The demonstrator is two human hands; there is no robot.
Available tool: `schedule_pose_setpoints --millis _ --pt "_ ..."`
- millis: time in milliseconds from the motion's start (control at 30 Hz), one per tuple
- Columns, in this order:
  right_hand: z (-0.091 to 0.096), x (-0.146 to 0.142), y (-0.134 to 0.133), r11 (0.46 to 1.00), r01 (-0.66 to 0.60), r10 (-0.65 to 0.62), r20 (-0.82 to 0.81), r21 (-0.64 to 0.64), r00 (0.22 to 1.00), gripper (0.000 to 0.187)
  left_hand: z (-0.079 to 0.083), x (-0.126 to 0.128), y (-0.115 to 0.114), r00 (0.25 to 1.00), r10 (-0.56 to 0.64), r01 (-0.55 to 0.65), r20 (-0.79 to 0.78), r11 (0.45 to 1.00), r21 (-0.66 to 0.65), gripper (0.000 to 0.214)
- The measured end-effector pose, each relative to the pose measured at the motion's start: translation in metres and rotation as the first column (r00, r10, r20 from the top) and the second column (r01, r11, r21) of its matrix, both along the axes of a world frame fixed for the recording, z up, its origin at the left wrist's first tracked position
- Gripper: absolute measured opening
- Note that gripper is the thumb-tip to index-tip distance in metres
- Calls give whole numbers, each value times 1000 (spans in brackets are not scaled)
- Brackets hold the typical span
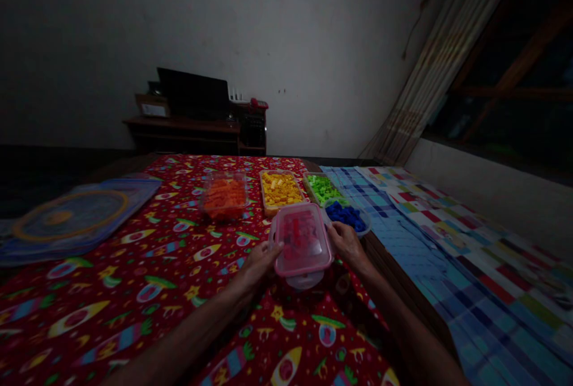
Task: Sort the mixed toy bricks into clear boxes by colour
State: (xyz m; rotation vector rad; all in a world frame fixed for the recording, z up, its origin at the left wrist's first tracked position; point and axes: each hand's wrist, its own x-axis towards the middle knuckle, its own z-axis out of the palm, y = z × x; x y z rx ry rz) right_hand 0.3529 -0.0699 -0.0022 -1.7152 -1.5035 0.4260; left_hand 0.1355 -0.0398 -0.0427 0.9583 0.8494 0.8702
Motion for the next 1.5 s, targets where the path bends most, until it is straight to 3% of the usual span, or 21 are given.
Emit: schedule_pose_setpoints --millis 167,300,533,800,967,1333,1500 --pt "1 -1 -8 998 -57 55 -88 -14 995 45 4 -5 0 993 79 -70 -84 992 109 55" --pt "-6 -4 -12 990 -133 124 -194 -35 973 49 10 -18 -7 974 84 -37 -212 976 216 48" --pt "-25 -5 -16 980 -148 105 -292 -132 951 52 1 -25 -15 976 31 -17 -217 998 67 45" --pt "-20 -6 -7 973 -208 180 -243 -97 953 44 5 -23 -9 998 -55 53 -28 996 -74 42" --pt "-21 -5 -5 969 -223 193 -237 -105 952 42 2 -27 -5 994 -109 109 9 986 -129 44" --pt "-7 -3 -18 934 -298 233 -295 -199 927 49 8 -30 -14 994 -49 46 -92 998 -34 57" --pt "-4 2 -23 941 -278 221 -274 -193 936 45 5 -30 -15 986 -112 116 -122 993 30 51"
